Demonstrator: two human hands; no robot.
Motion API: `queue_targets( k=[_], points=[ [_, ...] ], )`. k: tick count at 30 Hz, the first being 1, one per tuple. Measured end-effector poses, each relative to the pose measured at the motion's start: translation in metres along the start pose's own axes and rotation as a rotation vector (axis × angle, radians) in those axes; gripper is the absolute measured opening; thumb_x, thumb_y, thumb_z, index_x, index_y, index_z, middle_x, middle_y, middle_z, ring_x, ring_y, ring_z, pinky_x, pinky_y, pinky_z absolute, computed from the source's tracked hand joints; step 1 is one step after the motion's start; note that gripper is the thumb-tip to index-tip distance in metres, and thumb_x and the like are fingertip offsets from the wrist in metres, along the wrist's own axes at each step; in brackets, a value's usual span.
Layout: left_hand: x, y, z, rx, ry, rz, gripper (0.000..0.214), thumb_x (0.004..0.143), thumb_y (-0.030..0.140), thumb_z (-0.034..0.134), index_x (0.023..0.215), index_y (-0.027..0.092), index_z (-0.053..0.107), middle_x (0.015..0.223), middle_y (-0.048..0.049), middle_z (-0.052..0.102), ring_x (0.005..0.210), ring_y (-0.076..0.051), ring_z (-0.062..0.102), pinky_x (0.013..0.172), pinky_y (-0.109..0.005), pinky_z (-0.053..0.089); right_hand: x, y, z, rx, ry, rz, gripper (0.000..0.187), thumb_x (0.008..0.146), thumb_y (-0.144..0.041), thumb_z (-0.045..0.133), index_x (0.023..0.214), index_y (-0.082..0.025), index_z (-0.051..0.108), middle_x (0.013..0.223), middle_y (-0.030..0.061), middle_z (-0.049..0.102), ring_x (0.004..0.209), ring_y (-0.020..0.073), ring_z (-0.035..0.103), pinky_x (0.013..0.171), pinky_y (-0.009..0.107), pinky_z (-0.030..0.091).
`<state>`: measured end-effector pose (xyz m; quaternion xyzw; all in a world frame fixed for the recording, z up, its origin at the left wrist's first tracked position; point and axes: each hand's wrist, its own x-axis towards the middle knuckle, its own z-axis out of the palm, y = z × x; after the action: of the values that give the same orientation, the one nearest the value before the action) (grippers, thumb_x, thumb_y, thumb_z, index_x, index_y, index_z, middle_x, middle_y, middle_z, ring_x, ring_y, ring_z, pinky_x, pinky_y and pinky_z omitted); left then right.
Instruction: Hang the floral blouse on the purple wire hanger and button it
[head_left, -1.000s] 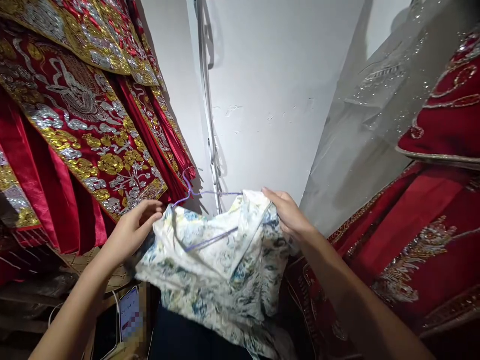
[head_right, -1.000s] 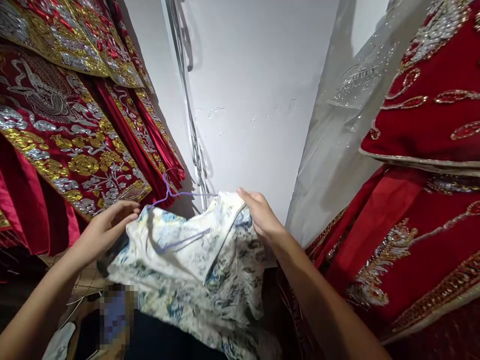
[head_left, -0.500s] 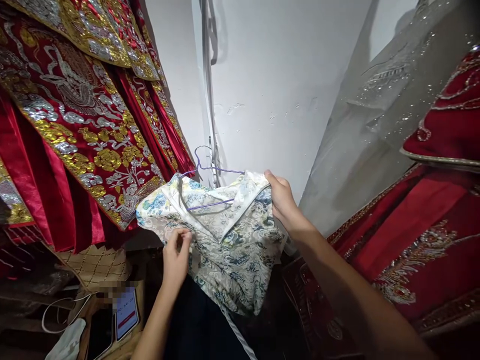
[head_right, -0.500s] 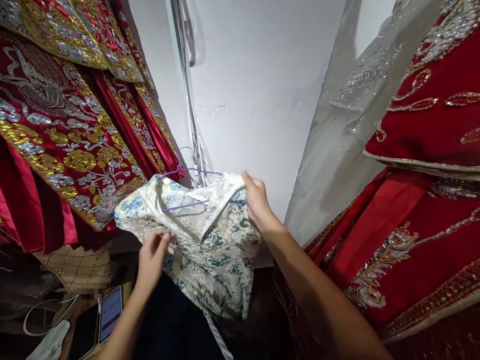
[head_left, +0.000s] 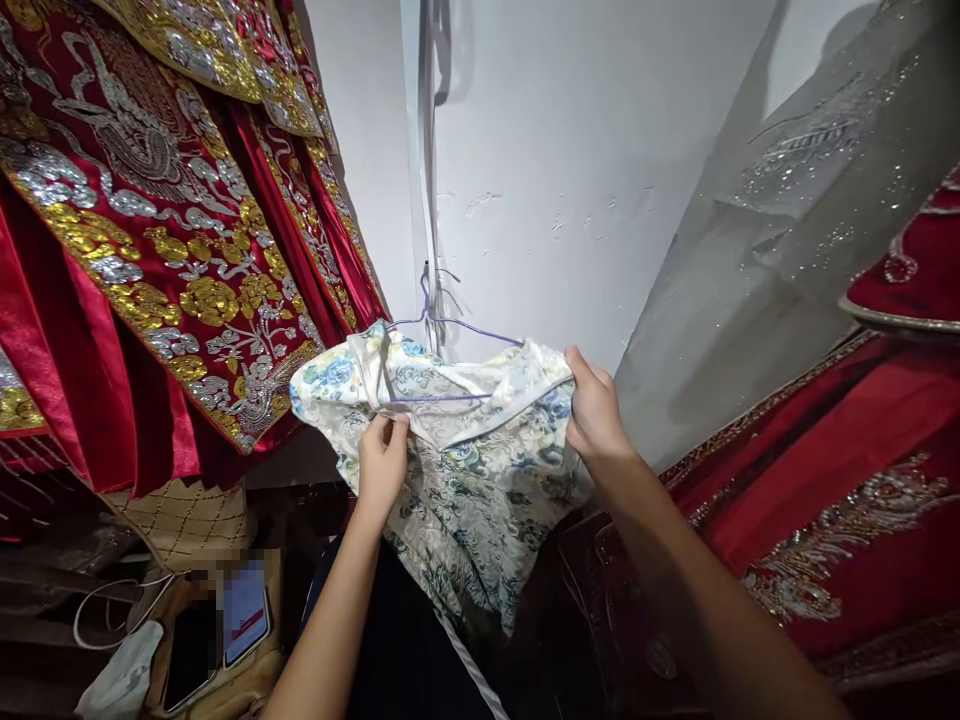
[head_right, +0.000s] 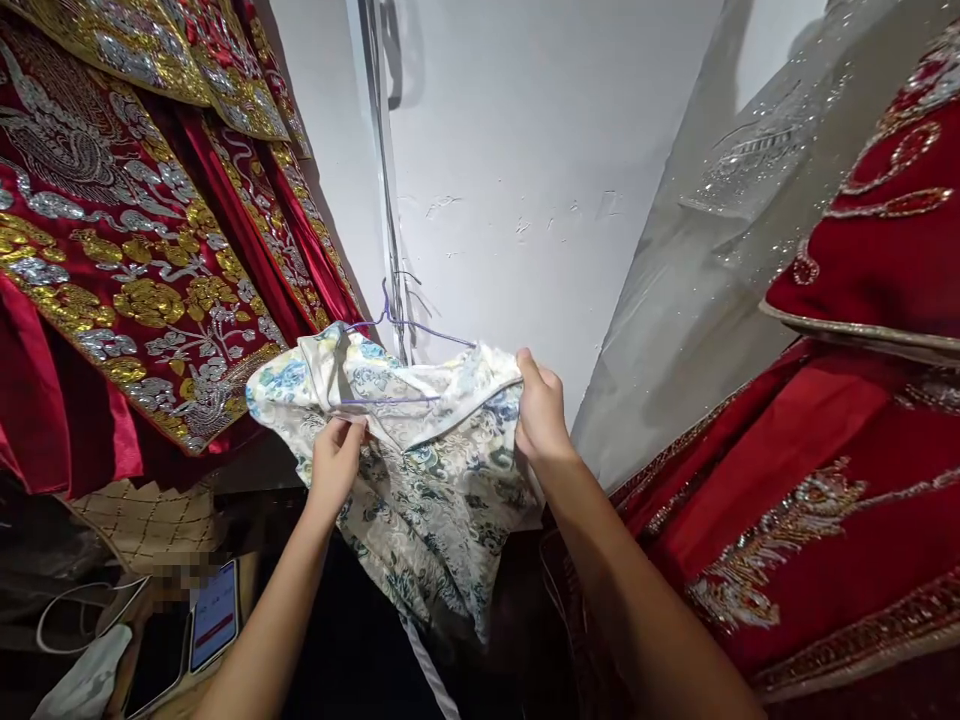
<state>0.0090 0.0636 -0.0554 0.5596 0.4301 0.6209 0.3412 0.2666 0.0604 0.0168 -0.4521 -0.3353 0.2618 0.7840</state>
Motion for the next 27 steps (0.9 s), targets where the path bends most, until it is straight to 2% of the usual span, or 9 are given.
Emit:
queue_targets(
  k=[4,7,10,12,14,17,19,23,27],
  points=[
    [-0.027,-0.006,0.003,-0.051,0.019,-0.076,0.032,0.088,0.038,0.062,0.064,0.019,0.051,0.059,0.0039,0.046,0.058,-0.012,0.046,0.057,-0.022,0.038,-0.022,0.025,-0.029,0.070,-0.025,0.079,0.039,0.076,-0.054,0.074,0.088,-0.018,0.066,0.097,0.0080,0.072,0.109,0.0264,0.065,0.094,0.037,0.053],
    [-0.064,-0.017,0.009,-0.297,-0.025,-0.226,0.028,0.088,0.043,0.063,0.075,0.018,0.059,0.067,0.0022,0.056,0.065,-0.012,0.056,0.063,-0.022,0.045,-0.050,0.046,-0.044,-0.036,-0.022,0.046,0.040,0.082,-0.054,0.064,0.098,-0.017,0.067,0.101,0.0098,0.071,0.103,0.0264,0.066,0.092,0.040,0.052],
    [-0.096,-0.032,0.009,-0.549,0.032,-0.400,0.032,0.084,0.044,0.069,0.103,0.018,0.068,0.095,-0.0066,0.072,0.092,-0.020,0.068,0.079,-0.029,0.053,-0.098,0.069,-0.057,-0.304,0.201,-0.087,0.042,0.086,-0.046,0.060,0.118,-0.020,0.061,0.128,0.0120,0.061,0.118,0.0267,0.057,0.101,0.040,0.045],
    [-0.110,-0.039,0.004,-0.632,0.098,-0.483,0.039,0.080,0.043,0.073,0.111,0.019,0.070,0.104,-0.0098,0.073,0.098,-0.023,0.070,0.082,-0.031,0.055,-0.138,0.086,-0.061,-0.392,0.335,-0.074,0.042,0.087,-0.049,0.059,0.120,-0.023,0.057,0.131,0.0126,0.056,0.120,0.0276,0.054,0.102,0.041,0.044],
    [-0.118,-0.041,-0.003,-0.664,0.085,-0.523,0.042,0.078,0.041,0.075,0.114,0.020,0.071,0.106,-0.0105,0.074,0.096,-0.024,0.072,0.082,-0.033,0.056,-0.176,0.100,-0.057,-0.361,0.165,0.066,0.038,0.091,-0.059,0.050,0.104,-0.024,0.059,0.109,0.0114,0.063,0.099,0.0268,0.061,0.087,0.040,0.050],
    [-0.123,-0.032,-0.014,-0.668,-0.006,-0.544,0.043,0.080,0.038,0.075,0.118,0.019,0.071,0.108,-0.0110,0.075,0.095,-0.025,0.072,0.083,-0.034,0.056,-0.212,0.108,-0.038,-0.284,-0.410,0.430,0.062,0.086,-0.080,0.038,0.082,-0.021,0.059,0.070,0.0072,0.061,0.063,0.0229,0.058,0.061,0.036,0.047],
    [-0.125,-0.022,-0.020,-0.651,-0.022,-0.539,0.043,0.081,0.038,0.074,0.119,0.019,0.071,0.109,-0.0104,0.075,0.095,-0.025,0.072,0.083,-0.033,0.056,-0.220,0.106,-0.024,-0.319,-0.670,0.521,0.063,0.085,-0.081,0.041,0.074,-0.021,0.058,0.060,0.0035,0.056,0.059,0.0200,0.056,0.060,0.033,0.044],
    [-0.129,-0.003,-0.027,-0.612,-0.015,-0.504,0.046,0.084,0.042,0.072,0.123,0.019,0.068,0.106,-0.0096,0.075,0.094,-0.025,0.071,0.082,-0.032,0.055,-0.218,0.096,-0.016,-0.447,-0.820,0.532,0.061,0.089,-0.074,0.044,0.064,-0.020,0.055,0.057,0.0009,0.056,0.056,0.0148,0.053,0.059,0.029,0.041],
    [-0.134,0.009,-0.026,-0.561,-0.075,-0.487,0.044,0.083,0.043,0.072,0.120,0.017,0.069,0.099,-0.0097,0.074,0.091,-0.025,0.069,0.078,-0.031,0.054,-0.216,0.093,-0.027,-0.463,-0.893,0.688,0.066,0.089,-0.076,0.041,0.063,-0.018,0.058,0.050,0.0016,0.059,0.041,0.0106,0.045,0.046,0.024,0.034]
  ],
)
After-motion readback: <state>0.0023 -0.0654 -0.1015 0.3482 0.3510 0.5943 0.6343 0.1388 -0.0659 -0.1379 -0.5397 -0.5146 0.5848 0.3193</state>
